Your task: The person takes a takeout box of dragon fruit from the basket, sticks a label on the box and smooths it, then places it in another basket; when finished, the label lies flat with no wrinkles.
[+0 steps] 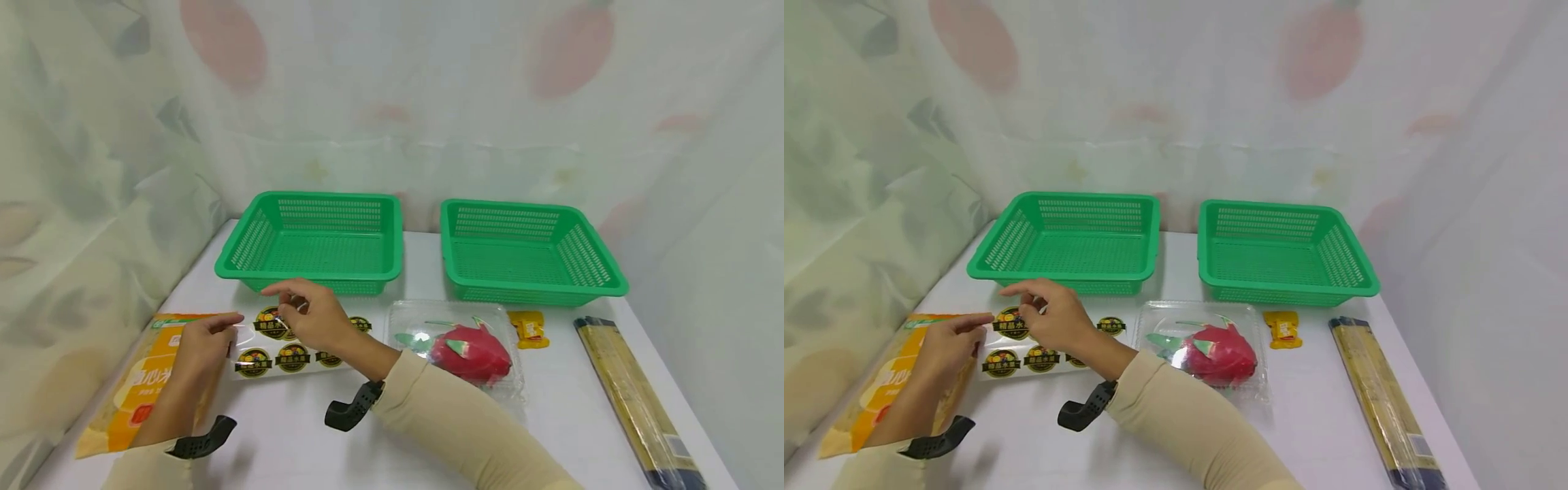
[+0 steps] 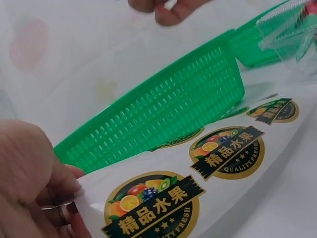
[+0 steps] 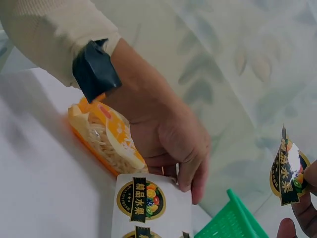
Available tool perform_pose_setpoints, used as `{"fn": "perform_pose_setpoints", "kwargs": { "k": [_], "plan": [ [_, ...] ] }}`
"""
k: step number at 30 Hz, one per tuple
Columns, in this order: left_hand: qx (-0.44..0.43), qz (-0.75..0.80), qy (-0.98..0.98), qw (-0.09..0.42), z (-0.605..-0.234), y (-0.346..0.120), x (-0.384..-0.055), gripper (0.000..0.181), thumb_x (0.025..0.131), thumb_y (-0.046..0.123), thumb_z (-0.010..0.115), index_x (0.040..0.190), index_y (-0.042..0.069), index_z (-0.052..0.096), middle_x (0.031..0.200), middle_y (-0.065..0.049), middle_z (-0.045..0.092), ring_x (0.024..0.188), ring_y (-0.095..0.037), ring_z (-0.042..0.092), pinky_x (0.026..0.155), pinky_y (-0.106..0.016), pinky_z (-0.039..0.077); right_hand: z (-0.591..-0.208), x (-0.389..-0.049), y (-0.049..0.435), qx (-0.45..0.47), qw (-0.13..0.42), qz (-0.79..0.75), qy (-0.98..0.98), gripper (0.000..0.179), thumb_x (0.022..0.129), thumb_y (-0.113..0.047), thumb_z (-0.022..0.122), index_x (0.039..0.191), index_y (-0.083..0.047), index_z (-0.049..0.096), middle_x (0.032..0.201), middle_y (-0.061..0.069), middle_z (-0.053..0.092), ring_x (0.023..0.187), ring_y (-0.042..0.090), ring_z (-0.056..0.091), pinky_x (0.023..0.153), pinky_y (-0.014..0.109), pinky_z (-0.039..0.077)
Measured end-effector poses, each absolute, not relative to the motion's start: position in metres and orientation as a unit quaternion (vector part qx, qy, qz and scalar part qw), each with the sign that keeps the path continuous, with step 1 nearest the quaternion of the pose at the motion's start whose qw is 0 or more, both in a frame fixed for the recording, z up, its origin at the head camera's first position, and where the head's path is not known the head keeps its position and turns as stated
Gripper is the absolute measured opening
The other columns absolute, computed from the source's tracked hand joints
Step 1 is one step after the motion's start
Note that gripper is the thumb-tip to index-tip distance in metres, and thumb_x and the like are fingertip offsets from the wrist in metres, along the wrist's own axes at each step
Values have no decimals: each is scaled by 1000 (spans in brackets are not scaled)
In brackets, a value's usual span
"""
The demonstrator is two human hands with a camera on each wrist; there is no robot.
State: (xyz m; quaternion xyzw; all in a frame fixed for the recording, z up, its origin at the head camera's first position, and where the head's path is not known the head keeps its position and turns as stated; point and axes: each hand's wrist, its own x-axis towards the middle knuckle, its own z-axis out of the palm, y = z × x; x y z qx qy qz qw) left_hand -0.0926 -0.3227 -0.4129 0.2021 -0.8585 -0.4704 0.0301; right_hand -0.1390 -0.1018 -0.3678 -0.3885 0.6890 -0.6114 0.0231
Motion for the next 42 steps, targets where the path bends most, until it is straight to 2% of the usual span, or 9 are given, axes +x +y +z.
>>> {"fn": "perform_pose_setpoints", "kwargs": {
  "k": [3, 8, 13, 18, 27, 33, 38, 42],
  "plan": [
    [202, -459, -865, 10, -415, -328, -98, 39, 95, 4, 42, 131, -3, 57, 132, -25, 49, 103, -32, 45, 69, -26, 46, -363, -137, -97, -394, 26, -608, 689, 31, 92, 5, 58, 118, -9, 67, 88, -1, 57, 80, 14, 65, 62, 21, 51],
    [204, -452, -868, -20, -418, -334, -105, 41, 95, 2, 39, 133, -5, 53, 138, -29, 42, 118, -40, 37, 92, -48, 40, -358, -133, -88, -395, 43, -609, 687, 32, 93, 4, 57, 120, -9, 66, 88, 1, 57, 79, 8, 64, 62, 22, 51],
    [199, -443, -873, -37, -421, -337, -111, 41, 96, 1, 38, 133, -5, 53, 139, -31, 40, 125, -44, 33, 102, -58, 29, -356, -132, -80, -396, 55, -603, 690, 32, 93, 4, 57, 121, -9, 65, 89, 2, 57, 79, 7, 63, 64, 22, 51],
    [190, -432, -880, -54, -423, -339, -116, 42, 96, 1, 35, 134, -6, 52, 139, -32, 39, 122, -45, 33, 102, -60, 28, -353, -132, -71, -402, 58, -599, 690, 32, 94, 3, 57, 121, -9, 65, 89, 0, 57, 77, 8, 60, 65, 23, 51],
    [151, -379, -912, -51, -433, -341, -127, 41, 91, -2, 37, 127, -7, 57, 127, -33, 47, 109, -45, 41, 93, -57, 37, -347, -133, -51, -422, 44, -587, 689, 31, 92, 6, 57, 121, -4, 64, 86, 1, 57, 71, 9, 55, 65, 26, 49],
    [130, -344, -929, -47, -436, -341, -133, 33, 93, 0, 47, 123, -9, 58, 113, -30, 55, 97, -40, 49, 81, -48, 45, -343, -133, -37, -418, 29, -586, 694, 31, 91, 8, 57, 119, -4, 65, 84, 4, 58, 70, 12, 56, 64, 27, 49],
    [111, -318, -940, -45, -435, -338, -136, 33, 93, 3, 53, 122, -13, 57, 112, -32, 57, 93, -41, 52, 82, -51, 47, -341, -132, -29, -400, 21, -581, 709, 32, 91, 7, 56, 119, -6, 66, 84, 4, 59, 70, 12, 56, 65, 27, 49],
    [100, -298, -949, -25, -430, -334, -135, 35, 93, 7, 54, 121, -13, 57, 113, -33, 57, 97, -43, 52, 86, -56, 44, -339, -132, -23, -396, 13, -573, 718, 32, 91, 7, 58, 120, -5, 65, 85, 7, 60, 73, 15, 57, 67, 28, 50]
  ]
}}
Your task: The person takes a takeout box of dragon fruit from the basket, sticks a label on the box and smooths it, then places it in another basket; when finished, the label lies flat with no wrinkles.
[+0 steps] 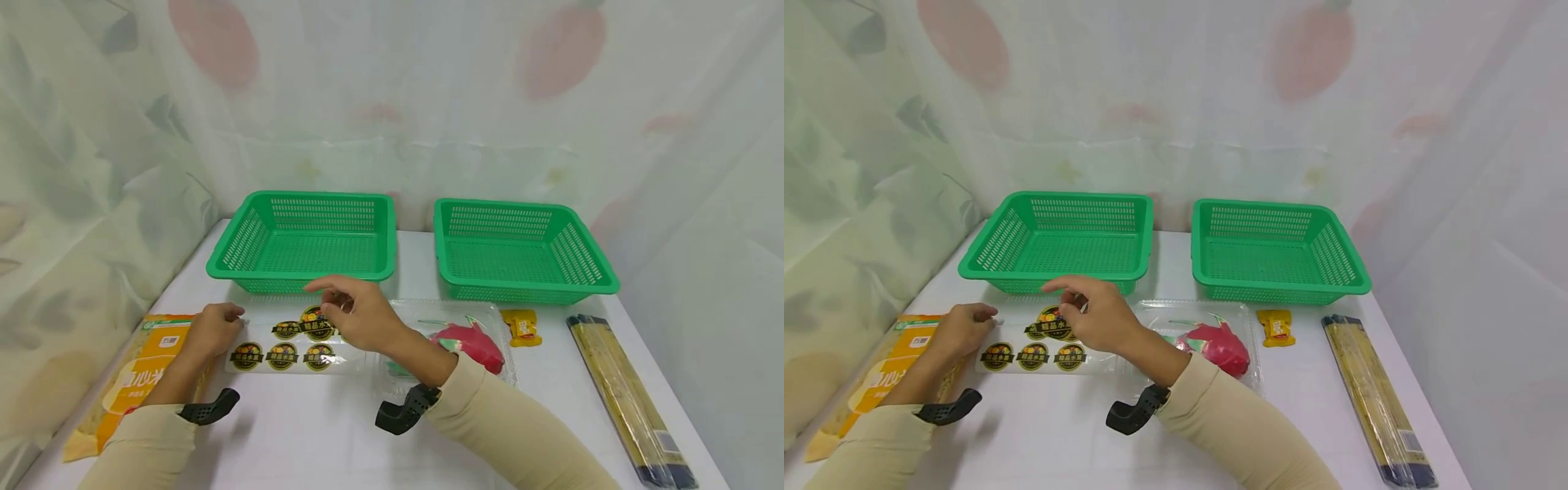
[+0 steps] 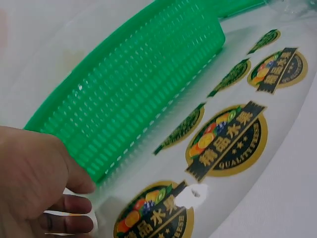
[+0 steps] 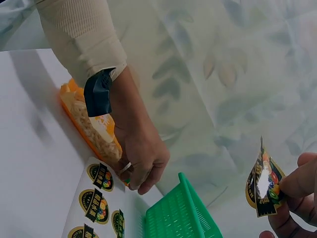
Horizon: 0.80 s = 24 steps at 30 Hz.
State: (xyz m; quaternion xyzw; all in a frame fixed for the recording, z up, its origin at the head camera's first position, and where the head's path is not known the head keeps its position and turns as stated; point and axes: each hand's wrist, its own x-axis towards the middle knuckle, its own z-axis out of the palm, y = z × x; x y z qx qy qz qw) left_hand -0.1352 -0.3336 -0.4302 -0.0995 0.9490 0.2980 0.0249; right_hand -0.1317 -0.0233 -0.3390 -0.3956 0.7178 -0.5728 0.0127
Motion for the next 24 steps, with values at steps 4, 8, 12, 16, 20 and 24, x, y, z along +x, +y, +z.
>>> {"fn": "perform_pose_setpoints", "kwargs": {
  "k": [4, 8, 12, 16, 20, 24],
  "plan": [
    [-88, 300, 950, -9, -419, -325, -131, 37, 96, 16, 53, 120, -11, 59, 114, -30, 60, 101, -43, 52, 86, -57, 43, -339, -131, -20, -398, 3, -569, 719, 32, 89, 11, 59, 119, 1, 64, 85, 13, 61, 75, 21, 57, 68, 30, 51],
    [-70, 332, 940, -37, -400, -308, -124, 41, 99, 28, 52, 121, -6, 62, 112, -24, 62, 97, -37, 55, 77, -48, 48, -340, -130, -15, -395, 0, -570, 720, 32, 88, 12, 59, 118, 2, 64, 84, 13, 60, 76, 22, 56, 68, 31, 51],
    [-44, 388, 919, -56, -378, -284, -114, 45, 101, 37, 50, 119, -2, 64, 102, -18, 65, 87, -30, 59, 69, -36, 50, -340, -130, -8, -388, 5, -567, 727, 33, 89, 9, 60, 119, -4, 65, 85, 7, 60, 76, 16, 56, 69, 29, 51],
    [10, 455, 888, -66, -358, -257, -105, 41, 100, 35, 54, 112, -2, 67, 93, -13, 65, 78, -27, 60, 65, -32, 53, -339, -129, -2, -388, -2, -568, 726, 32, 90, 7, 61, 120, -6, 65, 86, 6, 60, 75, 17, 57, 69, 30, 51],
    [72, 510, 856, -50, -341, -232, -96, 34, 99, 28, 58, 109, -3, 66, 92, -12, 66, 75, -25, 60, 64, -31, 53, -337, -128, 3, -389, -12, -566, 727, 33, 89, 7, 62, 119, -5, 65, 85, 7, 60, 71, 18, 56, 66, 31, 50],
    [109, 543, 832, -22, -331, -214, -89, 31, 99, 22, 58, 114, -4, 64, 93, -12, 66, 76, -24, 60, 66, -32, 53, -336, -128, 9, -386, -13, -558, 735, 33, 88, 7, 62, 120, -4, 65, 84, 5, 59, 70, 17, 55, 65, 30, 50]
  ]
}}
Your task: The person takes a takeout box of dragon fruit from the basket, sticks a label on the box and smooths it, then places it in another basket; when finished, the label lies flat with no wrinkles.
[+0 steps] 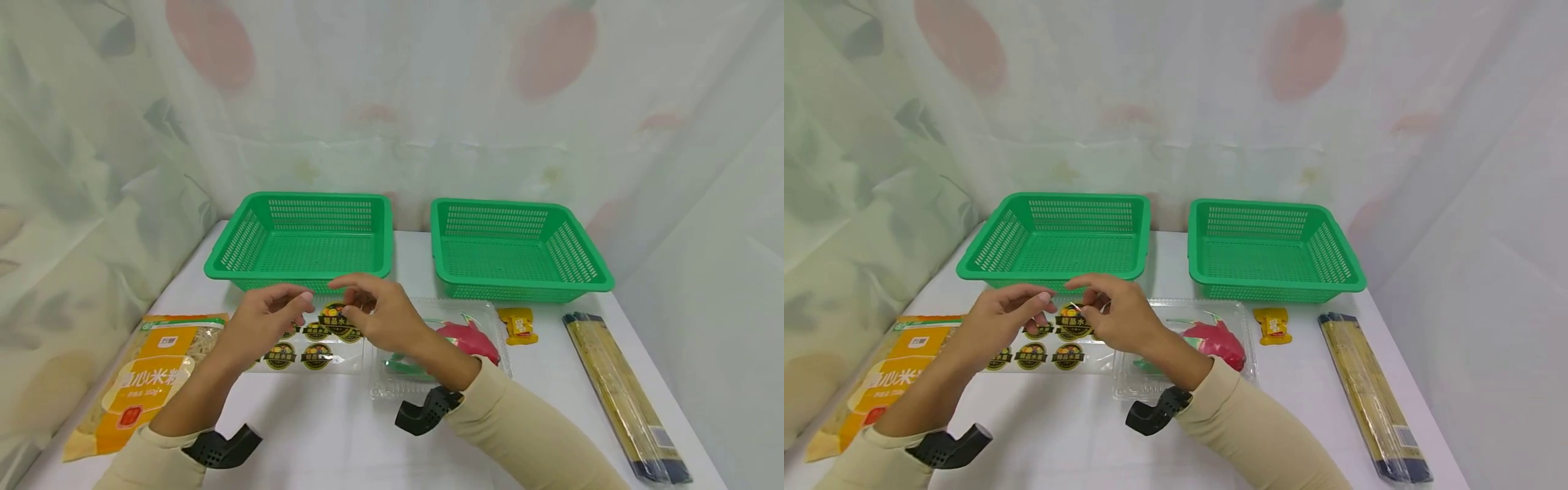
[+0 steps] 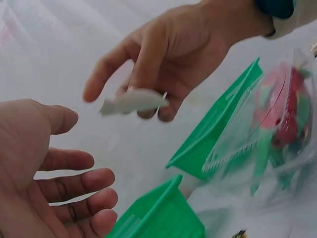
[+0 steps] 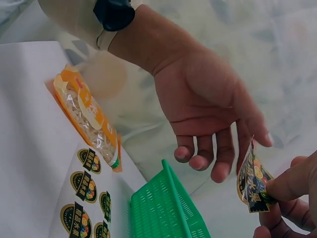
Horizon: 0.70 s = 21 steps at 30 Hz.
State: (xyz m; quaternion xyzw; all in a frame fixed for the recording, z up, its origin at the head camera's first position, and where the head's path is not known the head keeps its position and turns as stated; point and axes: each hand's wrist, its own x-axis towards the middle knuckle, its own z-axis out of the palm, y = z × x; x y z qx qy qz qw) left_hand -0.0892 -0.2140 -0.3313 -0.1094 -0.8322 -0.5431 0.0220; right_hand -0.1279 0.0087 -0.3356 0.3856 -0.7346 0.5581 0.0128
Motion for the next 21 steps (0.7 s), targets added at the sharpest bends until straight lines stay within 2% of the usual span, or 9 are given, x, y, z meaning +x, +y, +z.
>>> {"fn": "perform_pose_setpoints", "kwargs": {
  "k": [4, 12, 15, 21],
  "plan": [
    [-133, -551, -824, 14, -327, -202, -86, 29, 97, 17, 61, 118, -3, 63, 90, -11, 66, 77, -24, 61, 67, -36, 53, -335, -127, 14, 384, 14, 553, -739, 34, 89, 6, 62, 120, -6, 64, 85, 3, 59, 72, 15, 56, 66, 30, 50],
    [-188, -560, -807, 16, -326, -186, -87, 34, 88, 2, 68, 121, -3, 61, 86, -10, 67, 77, -23, 67, 69, -33, 54, -335, -127, 27, 372, 4, 553, -745, 32, 90, 3, 62, 120, -7, 63, 88, 6, 60, 74, 16, 58, 70, 32, 52],
    [-204, -562, -801, 19, -327, -183, -87, 32, 86, -3, 68, 118, -2, 64, 86, -9, 68, 76, -22, 67, 66, -32, 54, -332, -126, 32, 371, -3, 555, -744, 33, 89, 7, 61, 120, -3, 63, 89, 10, 59, 74, 20, 59, 70, 34, 52],
    [-235, -578, -781, 18, -331, -177, -88, 25, 82, -13, 67, 106, -7, 70, 99, -15, 70, 80, -18, 68, 68, -31, 55, -332, -128, 40, 355, -34, 587, -727, 34, 89, 9, 58, 121, -2, 62, 92, 16, 59, 79, 26, 59, 70, 34, 51]
  ]
}}
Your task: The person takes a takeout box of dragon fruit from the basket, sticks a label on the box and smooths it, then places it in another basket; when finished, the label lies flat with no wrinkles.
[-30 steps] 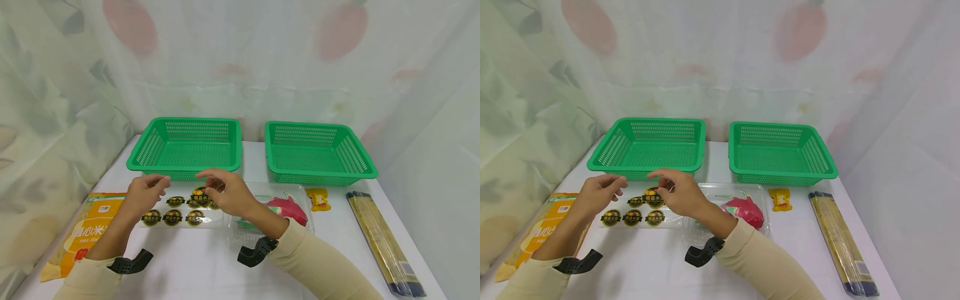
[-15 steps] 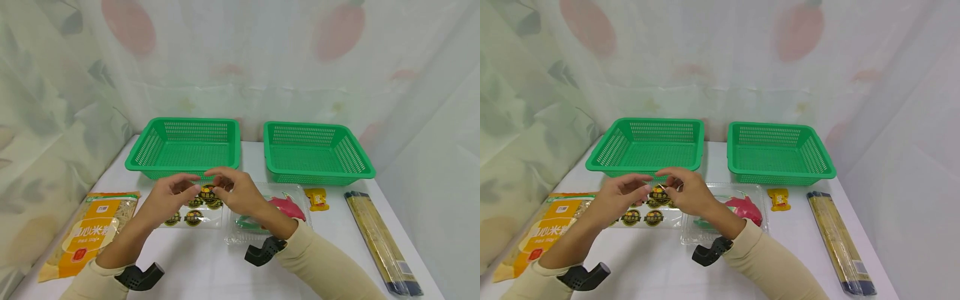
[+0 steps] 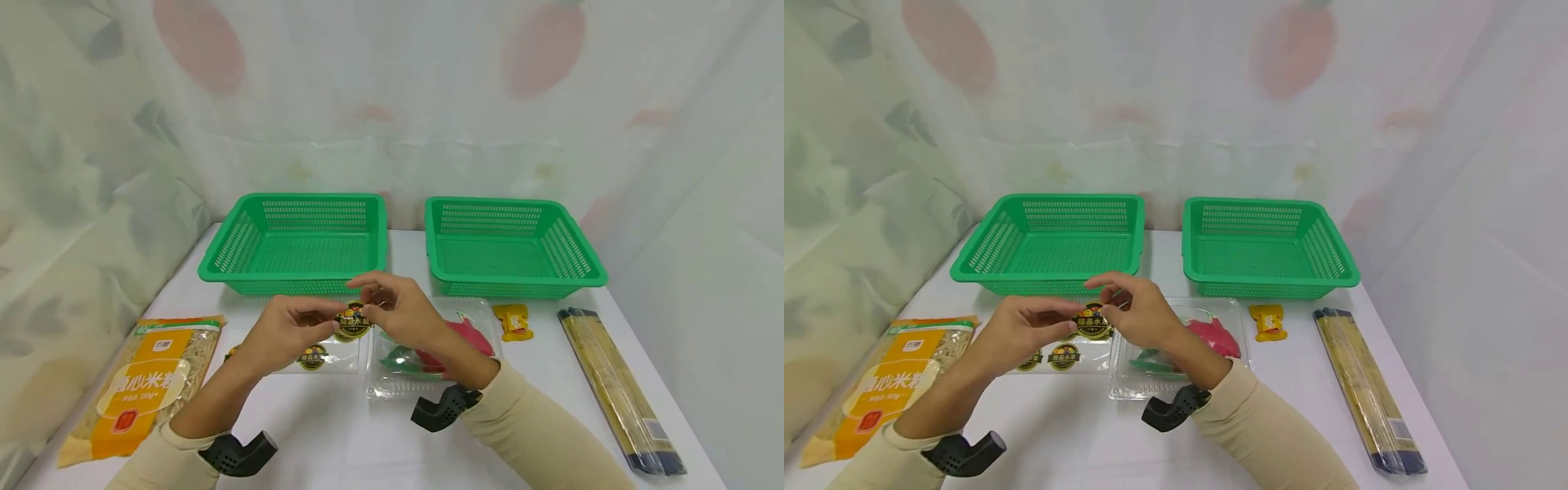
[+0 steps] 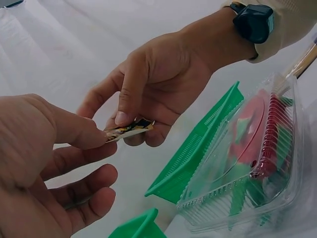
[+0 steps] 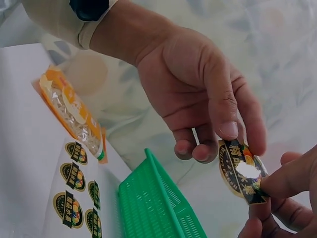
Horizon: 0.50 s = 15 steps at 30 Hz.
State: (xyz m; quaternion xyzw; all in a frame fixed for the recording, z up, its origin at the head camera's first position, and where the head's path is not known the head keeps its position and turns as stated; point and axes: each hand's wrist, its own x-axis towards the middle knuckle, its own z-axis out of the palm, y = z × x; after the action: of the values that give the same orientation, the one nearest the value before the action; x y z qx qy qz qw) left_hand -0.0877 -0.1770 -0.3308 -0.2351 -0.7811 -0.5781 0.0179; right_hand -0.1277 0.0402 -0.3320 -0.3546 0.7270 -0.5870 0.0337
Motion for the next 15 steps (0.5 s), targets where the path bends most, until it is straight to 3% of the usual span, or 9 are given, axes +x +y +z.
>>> {"fn": "perform_pose_setpoints", "kwargs": {
  "k": [12, 15],
  "plan": [
    [-202, -612, -764, 18, -335, -163, -88, 23, 82, -13, 68, 105, -8, 71, 102, -17, 69, 82, -26, 69, 67, -37, 56, -337, -124, 60, -360, 22, -561, 745, 32, 89, -1, 65, 121, -6, 65, 114, 5, 58, 93, 22, 59, 76, 36, 53],
    [-202, -621, -757, 14, -336, -159, -88, 24, 82, -12, 68, 105, -8, 71, 103, -17, 69, 81, -26, 69, 67, -39, 56, -339, -123, 67, -351, 20, -563, 748, 26, 90, -3, 66, 116, -7, 68, 109, 3, 63, 90, 21, 60, 75, 37, 53]
  ]
}}
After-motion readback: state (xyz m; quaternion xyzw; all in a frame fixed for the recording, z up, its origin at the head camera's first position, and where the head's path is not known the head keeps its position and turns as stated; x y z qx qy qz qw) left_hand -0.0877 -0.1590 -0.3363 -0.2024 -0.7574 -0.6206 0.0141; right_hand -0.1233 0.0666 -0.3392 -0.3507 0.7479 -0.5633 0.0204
